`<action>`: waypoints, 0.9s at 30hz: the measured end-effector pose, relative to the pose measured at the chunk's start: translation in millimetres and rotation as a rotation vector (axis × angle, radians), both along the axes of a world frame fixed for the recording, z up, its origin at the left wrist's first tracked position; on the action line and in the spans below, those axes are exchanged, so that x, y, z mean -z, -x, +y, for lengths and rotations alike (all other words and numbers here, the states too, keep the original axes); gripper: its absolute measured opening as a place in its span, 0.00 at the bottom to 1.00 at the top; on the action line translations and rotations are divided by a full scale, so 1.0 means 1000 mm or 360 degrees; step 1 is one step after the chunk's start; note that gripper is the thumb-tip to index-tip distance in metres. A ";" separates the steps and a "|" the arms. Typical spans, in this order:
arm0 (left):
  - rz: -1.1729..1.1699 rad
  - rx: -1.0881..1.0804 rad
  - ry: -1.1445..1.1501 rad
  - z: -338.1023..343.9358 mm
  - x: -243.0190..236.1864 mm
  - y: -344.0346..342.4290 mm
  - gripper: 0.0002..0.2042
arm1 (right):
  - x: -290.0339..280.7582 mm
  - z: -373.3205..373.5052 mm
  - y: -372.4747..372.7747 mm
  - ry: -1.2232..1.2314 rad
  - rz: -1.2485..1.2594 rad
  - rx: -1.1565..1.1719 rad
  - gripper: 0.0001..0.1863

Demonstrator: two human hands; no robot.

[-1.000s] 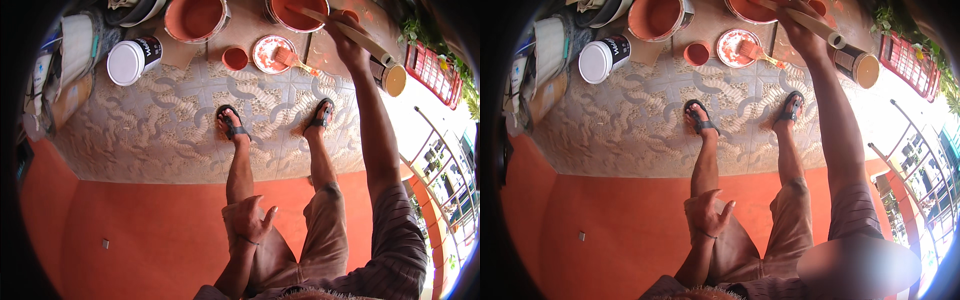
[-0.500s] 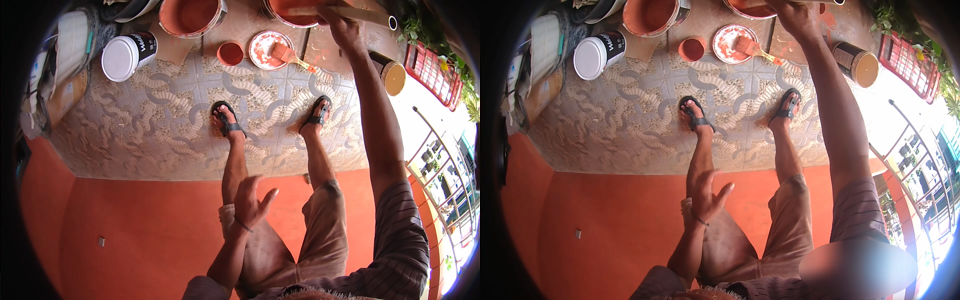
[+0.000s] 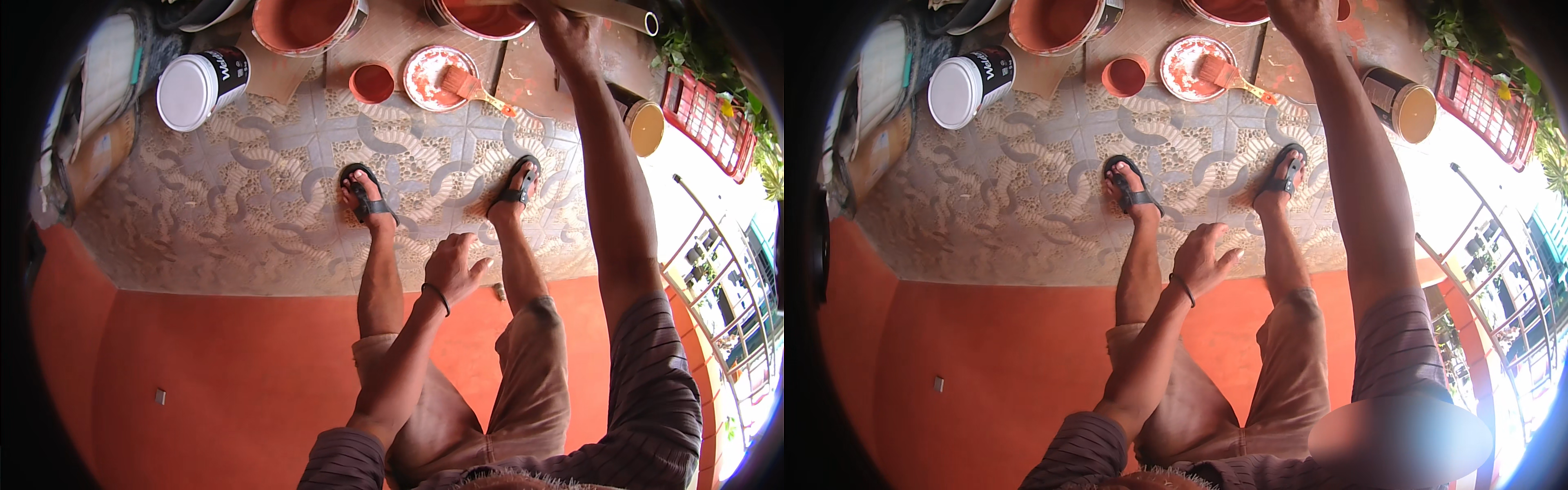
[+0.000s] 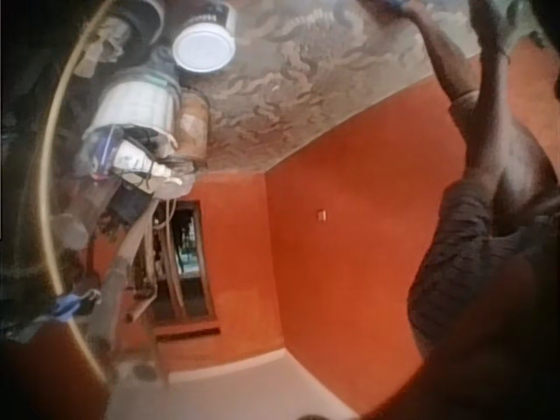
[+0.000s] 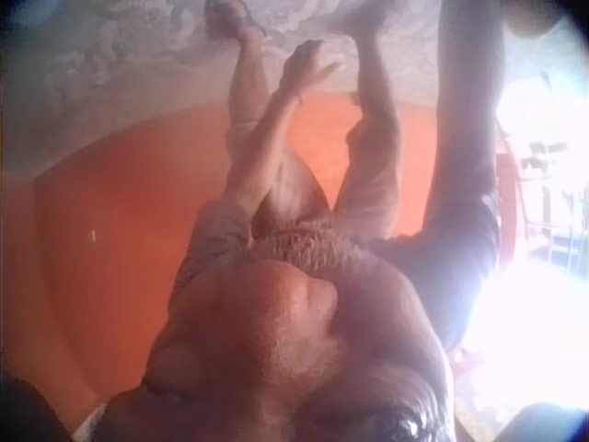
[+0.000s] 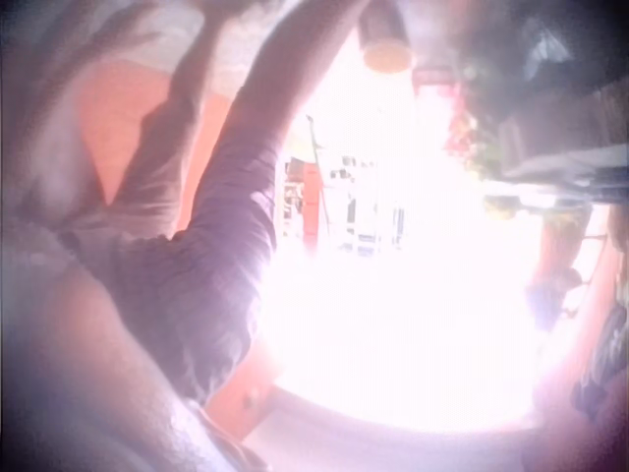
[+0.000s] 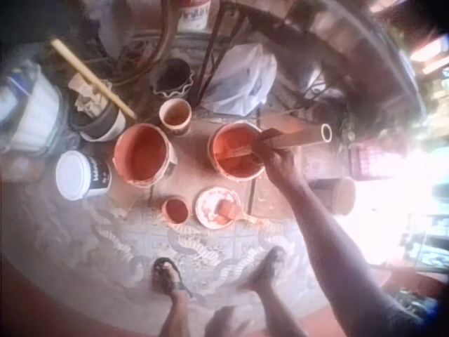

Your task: The person stirs reddish-orange paint in a bucket using a wooden stick, then pours some into a smaller container. They continue stirring and transfer paint between containers while standing on a tiled floor.

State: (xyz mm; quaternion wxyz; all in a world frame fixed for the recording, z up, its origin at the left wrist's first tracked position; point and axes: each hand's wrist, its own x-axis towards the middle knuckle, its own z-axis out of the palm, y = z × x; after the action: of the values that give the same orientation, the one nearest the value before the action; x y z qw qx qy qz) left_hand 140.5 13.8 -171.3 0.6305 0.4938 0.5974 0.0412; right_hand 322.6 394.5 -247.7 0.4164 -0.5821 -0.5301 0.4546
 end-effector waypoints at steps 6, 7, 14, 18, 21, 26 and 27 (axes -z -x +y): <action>-0.0024 -0.0192 -0.0040 0.002 0.007 0.000 0.26 | 0.009 0.010 -0.041 -0.0099 -0.0127 -0.0075 0.06; -0.0031 -0.0193 -0.0061 0.000 0.009 -0.001 0.26 | 0.010 0.004 -0.049 -0.0044 0.0007 -0.0089 0.06; -0.0076 -0.0210 -0.0073 -0.002 0.011 -0.007 0.26 | 0.007 0.011 -0.012 -0.0209 -0.0189 -0.0019 0.08; -0.0083 -0.0227 0.0006 0.002 0.008 -0.004 0.25 | 0.012 0.010 -0.047 -0.0181 -0.0227 -0.0128 0.05; -0.0043 -0.0200 -0.0059 -0.007 0.011 0.001 0.25 | -0.013 -0.015 -0.021 0.0191 -0.0146 -0.0008 0.04; -0.0090 -0.0212 0.0002 0.002 0.011 -0.005 0.26 | 0.007 0.008 -0.015 -0.0206 -0.0230 -0.0122 0.05; -0.0099 -0.0215 0.0011 0.004 0.011 -0.006 0.26 | 0.014 0.015 -0.028 -0.0241 -0.0227 -0.0126 0.06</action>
State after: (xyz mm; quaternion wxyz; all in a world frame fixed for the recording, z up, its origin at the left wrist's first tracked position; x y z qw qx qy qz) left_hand 146.7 17.4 -182.0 0.6461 0.4488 0.6097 0.0970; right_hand 350.5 409.5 -261.8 0.4022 -0.5586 -0.6137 0.3869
